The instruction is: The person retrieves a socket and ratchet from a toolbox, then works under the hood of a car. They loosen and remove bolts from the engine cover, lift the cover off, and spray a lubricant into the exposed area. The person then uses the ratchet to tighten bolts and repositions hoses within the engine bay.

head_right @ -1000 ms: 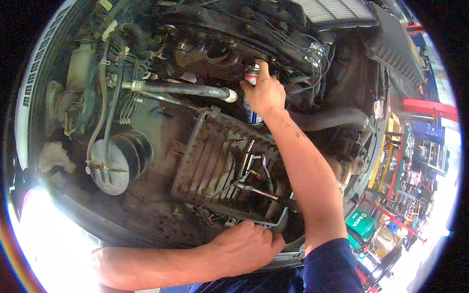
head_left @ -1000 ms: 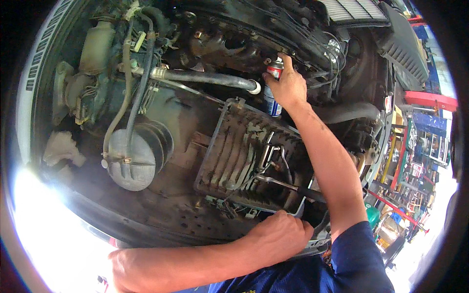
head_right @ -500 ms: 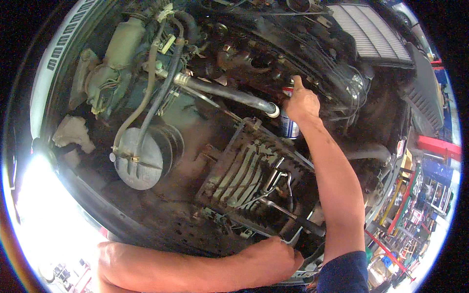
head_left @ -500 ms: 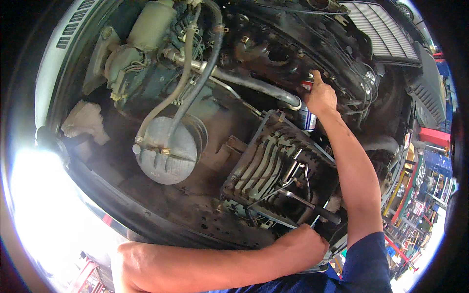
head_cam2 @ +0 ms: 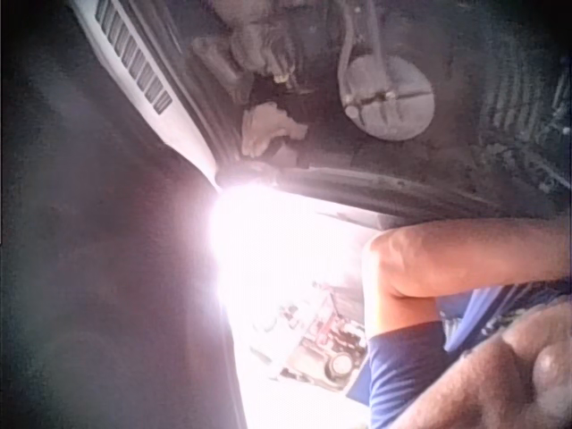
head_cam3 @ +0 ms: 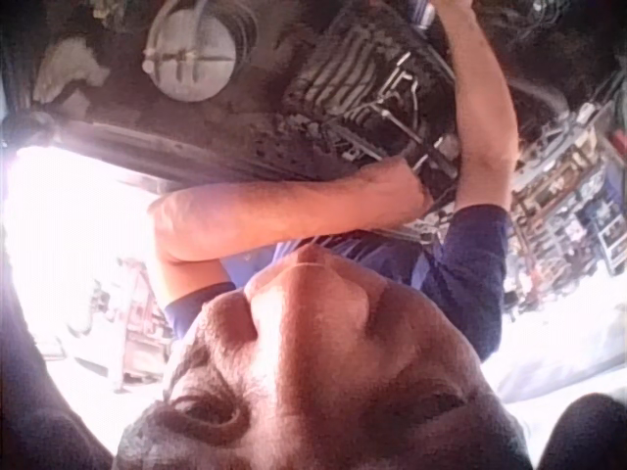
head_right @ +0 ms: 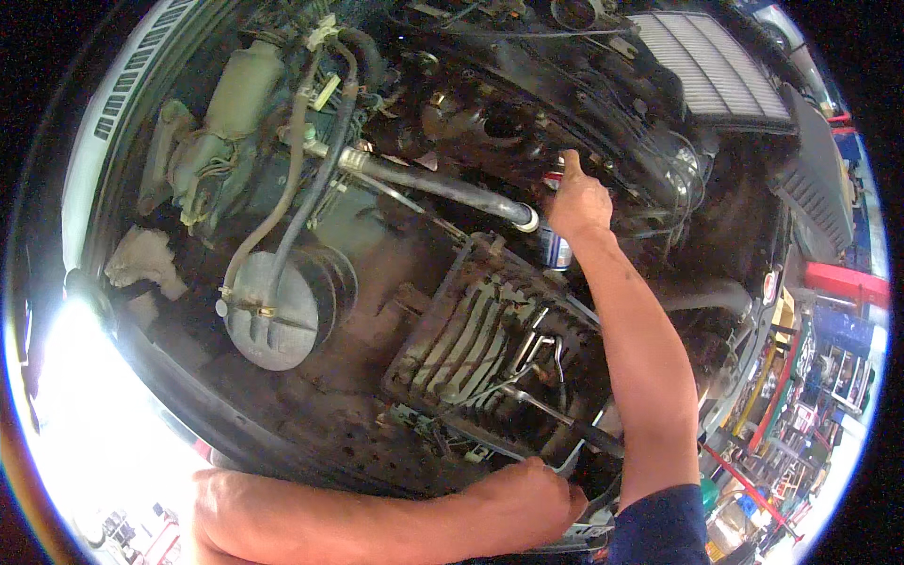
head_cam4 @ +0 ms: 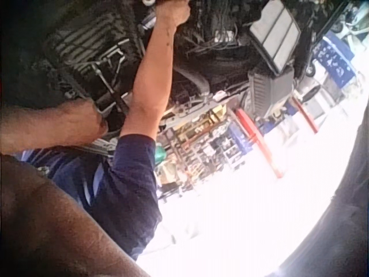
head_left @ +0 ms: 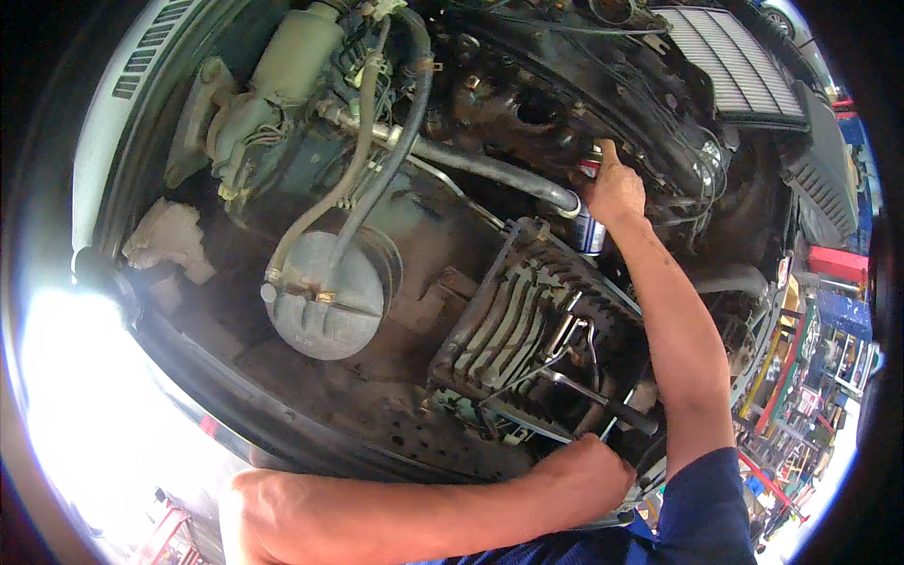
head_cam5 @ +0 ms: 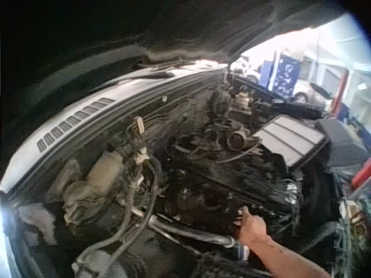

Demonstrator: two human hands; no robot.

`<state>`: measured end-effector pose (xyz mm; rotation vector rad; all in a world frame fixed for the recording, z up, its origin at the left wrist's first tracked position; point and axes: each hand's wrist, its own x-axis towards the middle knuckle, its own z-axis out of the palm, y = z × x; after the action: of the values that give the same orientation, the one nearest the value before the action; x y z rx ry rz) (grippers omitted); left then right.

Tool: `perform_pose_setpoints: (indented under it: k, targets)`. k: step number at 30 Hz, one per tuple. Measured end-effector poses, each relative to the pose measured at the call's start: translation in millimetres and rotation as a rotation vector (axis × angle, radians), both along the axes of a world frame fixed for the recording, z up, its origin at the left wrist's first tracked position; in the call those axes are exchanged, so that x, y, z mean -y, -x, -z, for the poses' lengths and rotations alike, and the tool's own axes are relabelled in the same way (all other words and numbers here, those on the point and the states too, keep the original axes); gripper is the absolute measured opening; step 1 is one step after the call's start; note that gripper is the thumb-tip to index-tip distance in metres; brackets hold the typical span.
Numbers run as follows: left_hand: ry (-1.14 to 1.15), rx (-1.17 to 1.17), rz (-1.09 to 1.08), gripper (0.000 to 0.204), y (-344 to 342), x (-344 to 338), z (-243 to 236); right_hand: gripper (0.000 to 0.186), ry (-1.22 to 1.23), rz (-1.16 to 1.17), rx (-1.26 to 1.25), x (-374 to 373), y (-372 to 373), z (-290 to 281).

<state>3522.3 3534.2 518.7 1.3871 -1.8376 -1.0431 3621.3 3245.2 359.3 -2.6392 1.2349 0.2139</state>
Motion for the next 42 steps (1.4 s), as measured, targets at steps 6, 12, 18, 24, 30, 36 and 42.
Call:
perform_pose_setpoints:
  k: [6,12,18,24,30,36,42]
  targets:
    - [0.019,0.037,0.104,0.019,-11.5,-3.5,-3.2,0.075,0.006,0.146,0.222,-32.5,39.4,-12.3]
    - [0.006,0.059,0.164,0.022,-17.3,0.4,-8.5,0.078,-0.021,0.198,0.251,-43.6,63.2,-11.3]
    - [0.066,0.124,0.136,0.014,-17.0,-1.6,-9.0,0.078,-0.013,0.222,0.216,-44.7,62.0,-12.0]
    - [0.076,0.092,0.152,0.011,-18.3,-2.2,-8.6,0.077,0.019,0.283,0.207,-47.5,58.8,-10.1]
    - [0.117,0.104,0.116,0.008,-15.9,-3.8,-7.3,0.075,0.058,0.282,0.179,-45.4,53.3,-4.3]
    - [0.117,0.15,0.17,0.007,-12.7,-4.8,-7.7,0.074,0.054,0.296,0.16,-44.6,52.4,-2.7]
    - [0.125,0.147,0.157,0.007,-11.6,-6.0,-6.7,0.074,0.037,0.313,0.175,-44.7,52.1,-6.6]
